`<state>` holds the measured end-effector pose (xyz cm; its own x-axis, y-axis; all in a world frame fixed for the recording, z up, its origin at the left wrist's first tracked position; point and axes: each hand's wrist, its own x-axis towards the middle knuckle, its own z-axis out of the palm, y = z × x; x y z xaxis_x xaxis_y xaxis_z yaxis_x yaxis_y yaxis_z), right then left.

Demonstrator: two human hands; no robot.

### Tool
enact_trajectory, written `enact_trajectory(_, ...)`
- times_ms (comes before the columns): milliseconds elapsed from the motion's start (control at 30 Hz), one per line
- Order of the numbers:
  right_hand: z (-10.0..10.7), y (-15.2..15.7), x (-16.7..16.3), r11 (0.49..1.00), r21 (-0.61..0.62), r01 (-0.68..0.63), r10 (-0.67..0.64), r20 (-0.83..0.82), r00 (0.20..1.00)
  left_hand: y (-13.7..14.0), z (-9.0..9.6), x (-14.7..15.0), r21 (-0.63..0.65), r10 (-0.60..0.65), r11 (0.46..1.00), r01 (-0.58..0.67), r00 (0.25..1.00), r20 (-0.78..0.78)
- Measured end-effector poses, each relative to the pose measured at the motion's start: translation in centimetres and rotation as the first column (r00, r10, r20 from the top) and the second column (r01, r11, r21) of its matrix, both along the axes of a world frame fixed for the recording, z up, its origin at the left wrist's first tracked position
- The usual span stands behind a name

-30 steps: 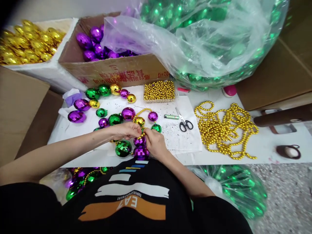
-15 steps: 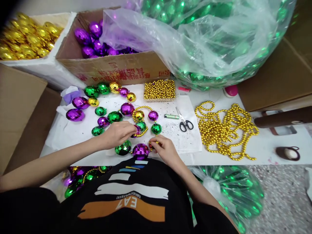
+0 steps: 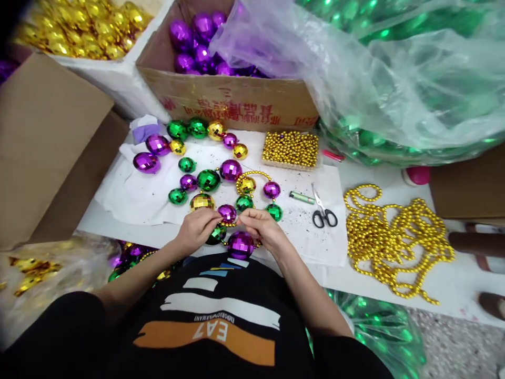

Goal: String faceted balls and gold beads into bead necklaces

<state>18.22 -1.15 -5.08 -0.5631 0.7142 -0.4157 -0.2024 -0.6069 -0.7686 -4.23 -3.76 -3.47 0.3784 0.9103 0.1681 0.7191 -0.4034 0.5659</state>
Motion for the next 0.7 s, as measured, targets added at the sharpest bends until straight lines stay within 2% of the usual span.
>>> enact_trajectory(67, -0.5, 0.0, -0.3, 0.997, -0.075, 0.035, -0.038, -0.037, 0.999, -1.1, -0.4, -0.2, -0.115, 0.119, 0.987, -0.110, 0.990, 0.080)
enact_trajectory(133, -0.9, -0.1, -0.8, 0.989, -0.132, 0.060, -0.067, -0.047, 0.997, -1.7, -0.2, -0.3, -0.300, 0.251, 0.933, -0.199, 0.957, 0.144)
enact_trajectory(200, -1.2, -0.2, -1.3, 0.984, -0.164, 0.072, -0.078, -0.032, 0.996, -2.0, 0.3, -0.7, -0.456, 0.297, 0.868, -0.195, 0.941, 0.163)
enact_trajectory(233, -1.3, -0.2, -1.6, 0.982, -0.173, 0.074, -0.079, -0.021, 0.997, -2.0, 0.6, -0.9, -0.490, 0.279, 0.854, -0.172, 0.948, 0.155)
enact_trajectory(333, -1.3, -0.4, -2.1, 0.977, -0.189, 0.094, -0.096, 0.002, 0.995, -1.7, 1.3, -2.0, -0.439, 0.188, 0.889, -0.131, 0.978, 0.089)
enact_trajectory(400, -1.3, -0.5, -2.0, 0.972, -0.198, 0.128, -0.129, 0.009, 0.992, -1.3, 1.6, -2.8, -0.380, 0.180, 0.915, -0.135, 0.980, 0.086)
enact_trajectory(433, -1.3, -0.5, -1.9, 0.969, -0.199, 0.146, -0.146, 0.014, 0.989, -1.2, 1.7, -3.1, -0.375, 0.193, 0.917, -0.135, 0.974, 0.119)
enact_trajectory(500, -1.2, -0.5, -1.6, 0.967, -0.190, 0.171, -0.168, 0.030, 0.985, -0.8, 1.7, -3.6, -0.448, 0.237, 0.888, -0.101, 0.937, 0.258)
enact_trajectory(567, -1.3, -0.6, -1.4, 0.967, -0.175, 0.183, -0.175, 0.059, 0.983, -0.3, 1.5, -3.6, -0.570, 0.304, 0.822, 0.024, 0.827, 0.473)
enact_trajectory(633, -1.3, -0.8, -1.4, 0.968, -0.157, 0.194, -0.180, 0.103, 0.978, 0.3, 1.3, -3.1, -0.617, 0.390, 0.762, 0.198, 0.621, 0.680)
enact_trajectory(700, -1.3, -0.9, -1.5, 0.969, -0.139, 0.202, -0.181, 0.150, 0.972, 1.1, 1.0, -2.0, -0.593, 0.471, 0.744, 0.306, 0.389, 0.792)
